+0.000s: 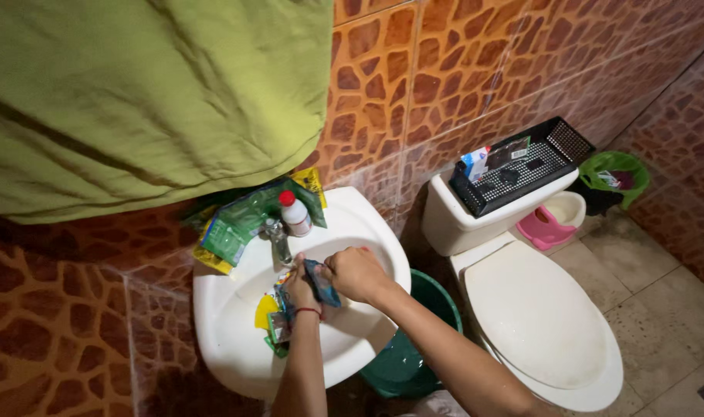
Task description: The person repeatedly picks up small sachets and packets from a bathroom sink, rinses them under running water, and places them into a black plastic basket on the toilet tank. The person handles items one at a time throughout the clip.
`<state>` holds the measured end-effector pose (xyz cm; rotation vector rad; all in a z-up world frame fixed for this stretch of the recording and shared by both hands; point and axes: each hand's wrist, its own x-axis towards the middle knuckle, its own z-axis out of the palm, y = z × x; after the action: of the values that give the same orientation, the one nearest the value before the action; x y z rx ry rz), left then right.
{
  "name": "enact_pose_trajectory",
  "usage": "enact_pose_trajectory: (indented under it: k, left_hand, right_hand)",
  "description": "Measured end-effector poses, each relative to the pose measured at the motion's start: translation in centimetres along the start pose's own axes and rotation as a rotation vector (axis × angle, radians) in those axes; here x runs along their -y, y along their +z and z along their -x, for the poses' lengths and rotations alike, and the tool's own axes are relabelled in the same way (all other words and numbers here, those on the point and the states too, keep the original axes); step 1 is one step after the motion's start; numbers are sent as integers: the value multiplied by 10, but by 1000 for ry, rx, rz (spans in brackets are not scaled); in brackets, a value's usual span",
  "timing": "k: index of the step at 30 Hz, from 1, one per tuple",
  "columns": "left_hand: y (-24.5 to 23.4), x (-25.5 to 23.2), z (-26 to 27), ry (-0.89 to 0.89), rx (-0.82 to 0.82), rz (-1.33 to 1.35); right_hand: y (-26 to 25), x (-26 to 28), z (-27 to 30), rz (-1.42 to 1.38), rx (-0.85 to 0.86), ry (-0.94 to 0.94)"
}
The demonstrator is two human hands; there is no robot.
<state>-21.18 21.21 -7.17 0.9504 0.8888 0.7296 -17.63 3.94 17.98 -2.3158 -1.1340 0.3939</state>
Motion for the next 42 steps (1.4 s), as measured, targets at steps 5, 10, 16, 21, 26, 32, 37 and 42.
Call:
enact_pose_trajectory:
  k: [5,10,16,21,26,32,37,42]
  left_hand:
    - [12,-23,28,3,-96,-107]
    - [54,-72,85,-92,163,346]
    - [146,-145,150,469,368,-573]
    - [248,-164,171,853,607,-903]
    - [301,-131,181,1168,495,-814]
    - [336,-76,176,1232,387,-824]
    - [354,-46,161,1158,287,-789]
    - [333,-42,136,873,90,-831]
  right_hand:
    - [-24,-24,-2,59,94,-29]
    - [-65,-77,-16,54,151,30]
    - [-129,-134,-4,-10,-90,-133]
    - [-175,-175,11,-237,-198,-529]
    - [-199,-225,13,-401,-120,-327]
    - [-203,-285,25,-595,28,2]
    - [-204,-346,22,-676,-54,-39]
    - [-236,-438,16,-832,-303,69]
